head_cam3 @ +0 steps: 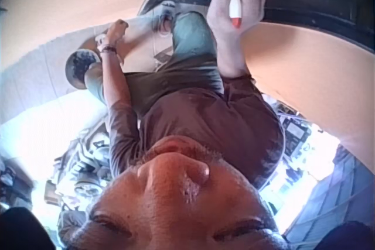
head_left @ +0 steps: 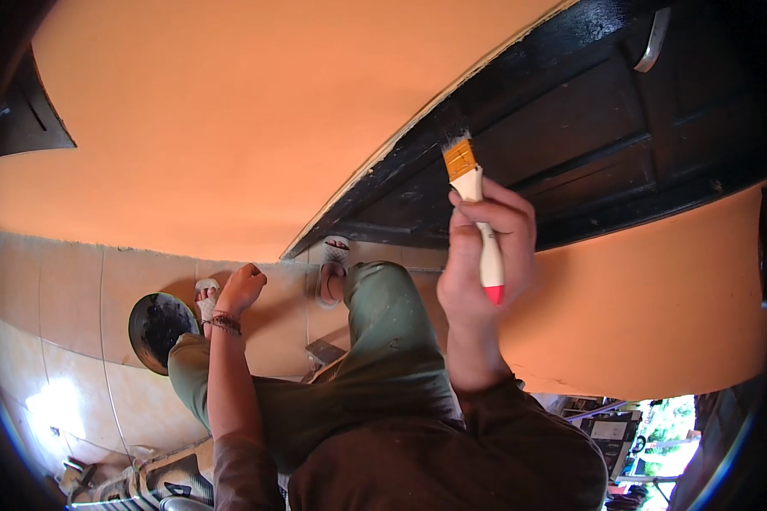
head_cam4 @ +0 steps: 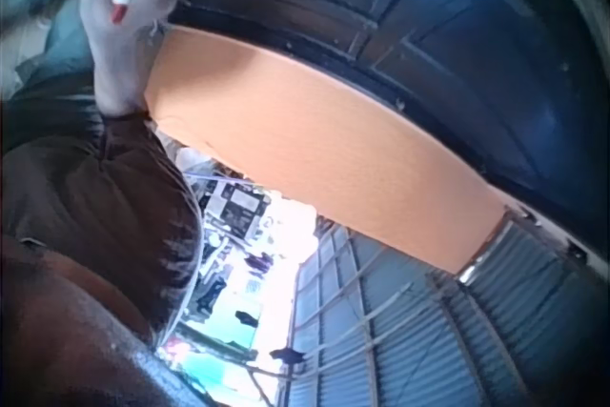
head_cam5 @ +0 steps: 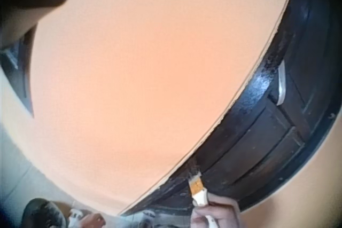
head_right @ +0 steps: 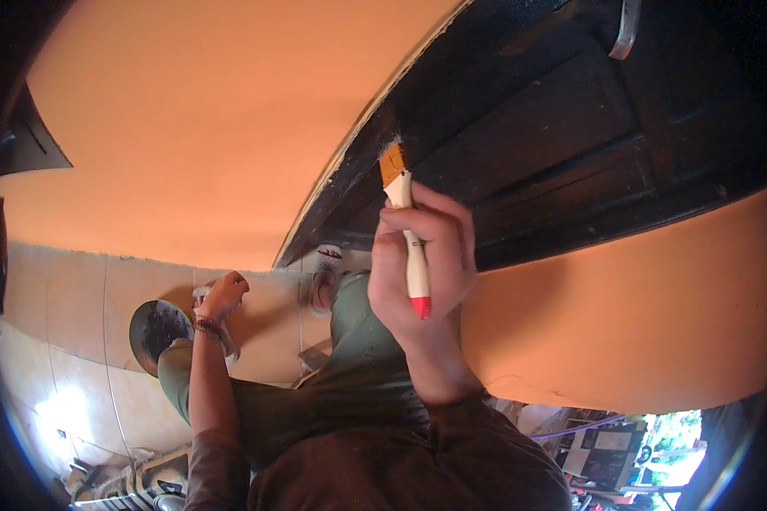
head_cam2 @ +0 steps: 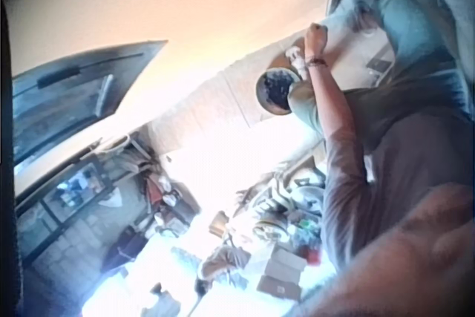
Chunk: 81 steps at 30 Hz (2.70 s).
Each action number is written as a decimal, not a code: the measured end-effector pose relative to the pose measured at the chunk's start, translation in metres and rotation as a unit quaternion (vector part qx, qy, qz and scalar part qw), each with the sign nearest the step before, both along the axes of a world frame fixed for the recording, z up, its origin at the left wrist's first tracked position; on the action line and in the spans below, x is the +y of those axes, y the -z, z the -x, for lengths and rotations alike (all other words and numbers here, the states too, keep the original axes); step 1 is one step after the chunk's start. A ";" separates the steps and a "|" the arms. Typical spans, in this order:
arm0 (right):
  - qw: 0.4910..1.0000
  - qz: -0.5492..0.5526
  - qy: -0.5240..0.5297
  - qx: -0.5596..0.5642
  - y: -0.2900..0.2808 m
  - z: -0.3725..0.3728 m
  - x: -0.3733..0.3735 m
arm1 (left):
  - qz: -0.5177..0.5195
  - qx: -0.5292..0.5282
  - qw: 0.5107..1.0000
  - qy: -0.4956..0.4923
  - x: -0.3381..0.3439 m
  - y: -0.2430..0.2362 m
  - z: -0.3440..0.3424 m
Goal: The person uses a paintbrush to apply black paint to the edge of a door frame, dipping the brush into a shallow container of paint on the floor between strokes.
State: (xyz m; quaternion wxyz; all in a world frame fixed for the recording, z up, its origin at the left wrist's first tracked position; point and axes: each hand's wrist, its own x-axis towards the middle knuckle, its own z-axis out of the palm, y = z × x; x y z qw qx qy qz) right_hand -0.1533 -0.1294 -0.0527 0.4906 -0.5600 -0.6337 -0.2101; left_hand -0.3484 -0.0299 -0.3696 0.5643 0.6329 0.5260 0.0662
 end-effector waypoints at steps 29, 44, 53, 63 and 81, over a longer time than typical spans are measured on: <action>0.998 0.058 -0.011 0.012 0.063 0.010 -0.003 | 0.000 0.011 1.000 0.005 0.001 0.000 0.002; 0.999 0.037 0.002 -0.020 0.059 0.008 0.000 | -0.008 0.009 1.000 0.007 0.000 0.004 0.003; 0.999 0.036 -0.006 0.006 0.066 0.008 -0.003 | -0.002 0.001 1.000 0.001 0.000 -0.001 0.002; 0.999 0.048 -0.007 0.016 0.064 0.011 -0.004 | 0.000 0.000 1.000 0.000 0.001 0.002 0.003; 0.998 0.058 -0.015 0.011 0.078 0.011 -0.002 | 0.002 0.006 1.000 -0.003 0.000 0.000 0.002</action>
